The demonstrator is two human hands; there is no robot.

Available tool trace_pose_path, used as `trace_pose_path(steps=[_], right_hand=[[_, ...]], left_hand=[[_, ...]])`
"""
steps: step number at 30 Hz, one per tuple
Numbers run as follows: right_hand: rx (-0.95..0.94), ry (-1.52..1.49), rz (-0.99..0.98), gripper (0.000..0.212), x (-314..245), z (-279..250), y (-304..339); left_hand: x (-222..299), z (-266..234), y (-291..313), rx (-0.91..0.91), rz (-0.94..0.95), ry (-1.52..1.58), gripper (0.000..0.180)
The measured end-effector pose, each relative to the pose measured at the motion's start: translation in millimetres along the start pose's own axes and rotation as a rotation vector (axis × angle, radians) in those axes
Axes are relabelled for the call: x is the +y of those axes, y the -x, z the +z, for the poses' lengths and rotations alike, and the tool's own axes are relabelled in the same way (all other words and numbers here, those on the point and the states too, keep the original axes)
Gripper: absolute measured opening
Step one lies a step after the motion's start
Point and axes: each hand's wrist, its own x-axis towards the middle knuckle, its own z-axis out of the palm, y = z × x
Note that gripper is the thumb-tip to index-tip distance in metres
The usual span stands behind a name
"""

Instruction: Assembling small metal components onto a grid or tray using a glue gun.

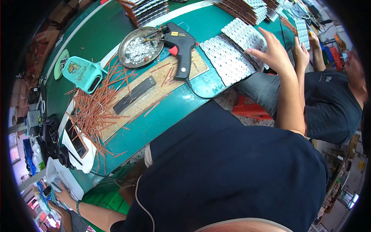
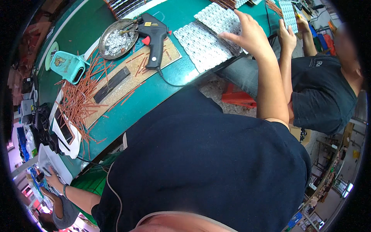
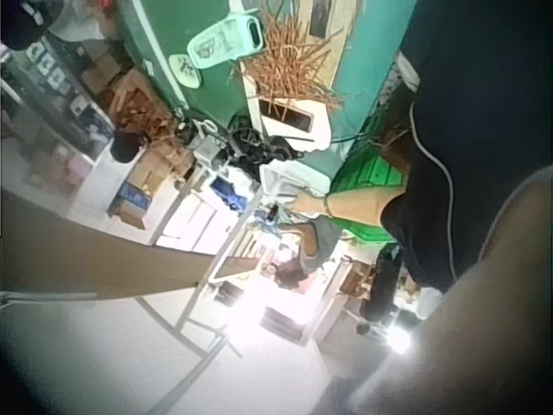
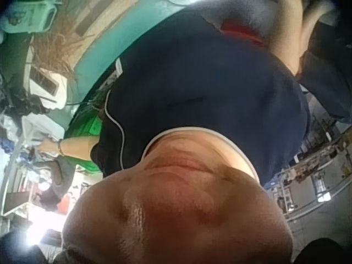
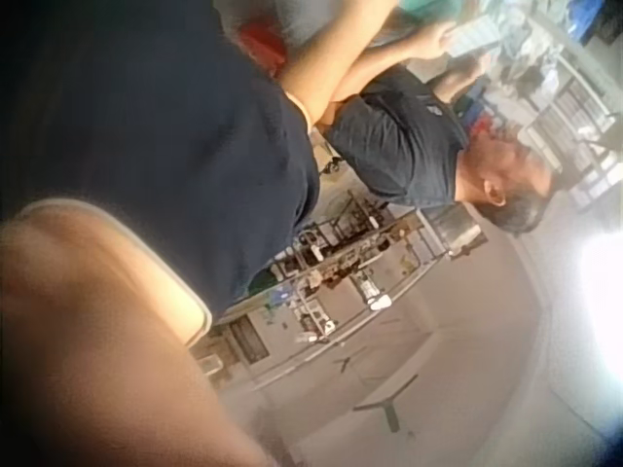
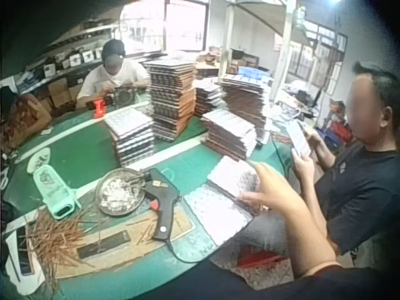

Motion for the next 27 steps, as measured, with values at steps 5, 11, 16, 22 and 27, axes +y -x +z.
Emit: trace_pose_path(steps=[5, 11, 16, 22, 27], right_hand=[[-0.091, -0.015, 0.043, 0.087, 3.1, 10.7, 15.1], [-0.153, -0.783, 0.126, 0.069, 5.7, -20.1, 0.8], [-0.564, -2.014, -0.056, 0.079, -66.3, 14.3, -0.1], [-1.033, -2.346, 0.291, 0.088, -168.0, 15.9, -11.2], [-0.808, -2.101, -0.041, 0.059, -160.3, 30.2, -18.9]], left_hand=[[36.5, -2.8, -3.6, 0.084, 0.135, 0.327, 0.067], [222.5, -152.7, 94.2, -0.04, 0.537, 1.182, 0.036], [329.1, -258.9, 181.5, -0.474, 0.862, 1.881, 0.048], [349.1, -287.4, 213.6, -0.911, 0.733, 2.08, 0.026], [333.0, -284.0, 232.1, -0.974, 0.325, 2.205, 0.027]])
